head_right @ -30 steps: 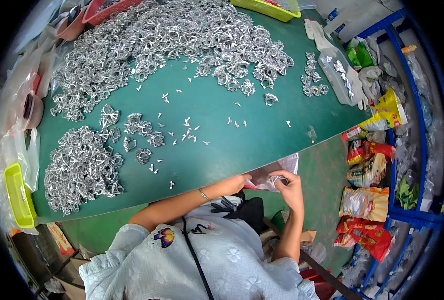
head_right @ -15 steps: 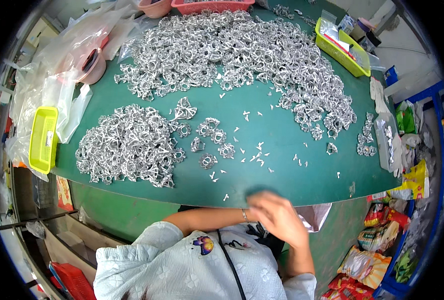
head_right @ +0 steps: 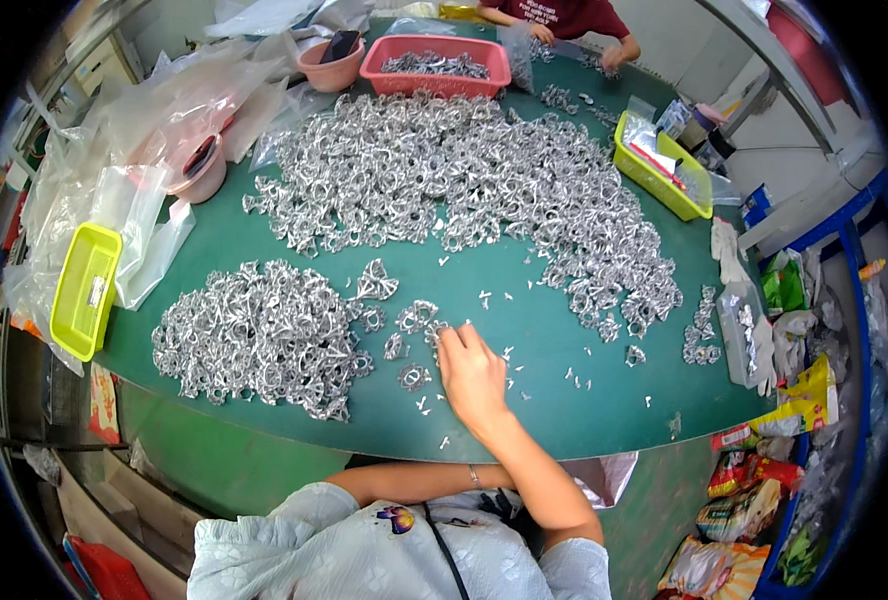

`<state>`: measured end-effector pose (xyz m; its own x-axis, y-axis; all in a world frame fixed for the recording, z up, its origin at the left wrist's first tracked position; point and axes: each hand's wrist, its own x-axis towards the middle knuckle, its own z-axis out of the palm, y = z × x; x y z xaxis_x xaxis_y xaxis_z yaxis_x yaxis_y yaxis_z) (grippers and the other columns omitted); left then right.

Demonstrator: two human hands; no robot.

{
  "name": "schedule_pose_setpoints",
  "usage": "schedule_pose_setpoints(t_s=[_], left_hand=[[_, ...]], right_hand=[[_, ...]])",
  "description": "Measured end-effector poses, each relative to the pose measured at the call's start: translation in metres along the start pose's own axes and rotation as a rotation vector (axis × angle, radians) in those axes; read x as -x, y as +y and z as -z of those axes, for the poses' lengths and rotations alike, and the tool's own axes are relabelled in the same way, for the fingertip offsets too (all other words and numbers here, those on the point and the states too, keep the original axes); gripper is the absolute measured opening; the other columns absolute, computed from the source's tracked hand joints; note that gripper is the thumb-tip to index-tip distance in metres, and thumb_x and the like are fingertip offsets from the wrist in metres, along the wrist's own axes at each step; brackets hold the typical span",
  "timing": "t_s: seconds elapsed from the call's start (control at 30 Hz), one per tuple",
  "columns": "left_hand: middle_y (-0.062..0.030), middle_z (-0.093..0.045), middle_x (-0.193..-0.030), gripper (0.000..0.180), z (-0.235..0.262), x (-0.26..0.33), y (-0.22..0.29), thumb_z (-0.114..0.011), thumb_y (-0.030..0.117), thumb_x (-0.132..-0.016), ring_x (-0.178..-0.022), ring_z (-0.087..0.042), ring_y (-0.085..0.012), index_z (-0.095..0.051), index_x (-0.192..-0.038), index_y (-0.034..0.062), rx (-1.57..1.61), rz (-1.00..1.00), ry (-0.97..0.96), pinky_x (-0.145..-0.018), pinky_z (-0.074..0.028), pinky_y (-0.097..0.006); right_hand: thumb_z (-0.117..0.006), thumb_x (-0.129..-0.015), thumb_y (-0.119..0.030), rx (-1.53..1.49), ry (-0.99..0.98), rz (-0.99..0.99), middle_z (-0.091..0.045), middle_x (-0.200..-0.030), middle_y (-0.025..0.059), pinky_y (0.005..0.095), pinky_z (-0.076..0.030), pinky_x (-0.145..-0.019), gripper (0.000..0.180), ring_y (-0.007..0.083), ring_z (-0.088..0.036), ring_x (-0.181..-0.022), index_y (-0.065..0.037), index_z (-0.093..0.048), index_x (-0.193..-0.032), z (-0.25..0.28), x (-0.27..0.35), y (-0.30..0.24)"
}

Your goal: The person joins small silver-colored metal pieces by hand to form circular decorative components and places the completed units into a small yellow tray.

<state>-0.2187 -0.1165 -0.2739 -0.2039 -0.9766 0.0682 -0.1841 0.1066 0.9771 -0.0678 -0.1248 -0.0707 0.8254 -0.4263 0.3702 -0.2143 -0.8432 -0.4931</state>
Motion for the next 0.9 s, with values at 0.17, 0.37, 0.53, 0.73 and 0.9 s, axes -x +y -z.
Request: schedule_pose_setpoints(t_s=[0.17,0.37,0.53,0.73,0.9], left_hand=[[-0.023,-0.059,-0.075,0.013,0.002,0.0,-0.002,-0.048,0.004,-0.08,-0.067,-0.057,-0.0312,-0.058,-0.083,-0.0038,-0.009,-0.024,-0.023,-0.062,-0.044,-0.041],[-0.023,-0.058,-0.074,0.013,0.003,0.002,0.005,-0.048,0.003,-0.079,-0.066,-0.057,-0.0304,-0.058,-0.083,-0.0039,-0.024,-0.056,-0.036,-0.061,-0.044,-0.04],[-0.023,-0.058,-0.074,0.013,0.006,0.012,0.004,-0.047,0.003,-0.079,-0.066,-0.057,-0.0298,-0.058,-0.084,-0.004,-0.08,-0.054,-0.024,-0.06,-0.043,-0.04],[-0.0196,-0.055,-0.064,0.009,-0.013,0.014,-0.023,-0.048,0.001,-0.077,-0.056,-0.055,-0.0258,-0.056,-0.078,-0.0031,0.041,-0.004,-0.007,-0.052,-0.041,-0.04],[-0.0198,-0.056,-0.063,0.01,0.001,0.015,-0.003,-0.048,0.002,-0.076,-0.054,-0.054,-0.0243,-0.057,-0.076,-0.0034,-0.086,-0.056,0.033,-0.05,-0.041,-0.041]], right_hand=[[-0.058,-0.087,-0.011,-0.961,-0.105,-0.643,-0.056,-0.069,0.0025,0.0214,-0.038,-0.043,0.012,0.0101,-0.051,-0.053,0.0,-0.058,-0.087,0.059,0.012,0.014],[-0.071,-0.077,-0.023,-1.22,-0.065,-0.59,-0.054,-0.064,0.0076,0.0224,-0.036,-0.041,0.028,0.0143,-0.049,-0.05,0.001,-0.056,-0.074,0.136,0.122,0.082],[-0.07,-0.076,-0.01,-1.019,-0.176,-0.94,-0.057,-0.061,0.0022,0.0222,-0.038,-0.045,0.016,0.0076,-0.05,-0.049,0.0,-0.06,-0.069,0.168,0.212,0.128],[-0.06,-0.084,-0.01,0.052,-0.145,-0.917,-0.062,-0.064,0.0053,0.027,-0.043,-0.049,0.014,0.0118,-0.056,-0.054,0.003,-0.063,-0.077,0.102,0.282,0.191],[-0.061,-0.082,-0.009,0.049,-0.519,-0.783,-0.066,-0.076,0.0132,0.0298,-0.051,-0.06,0.017,0.0174,-0.063,-0.068,0.005,-0.063,-0.09,0.114,0.235,0.14]])
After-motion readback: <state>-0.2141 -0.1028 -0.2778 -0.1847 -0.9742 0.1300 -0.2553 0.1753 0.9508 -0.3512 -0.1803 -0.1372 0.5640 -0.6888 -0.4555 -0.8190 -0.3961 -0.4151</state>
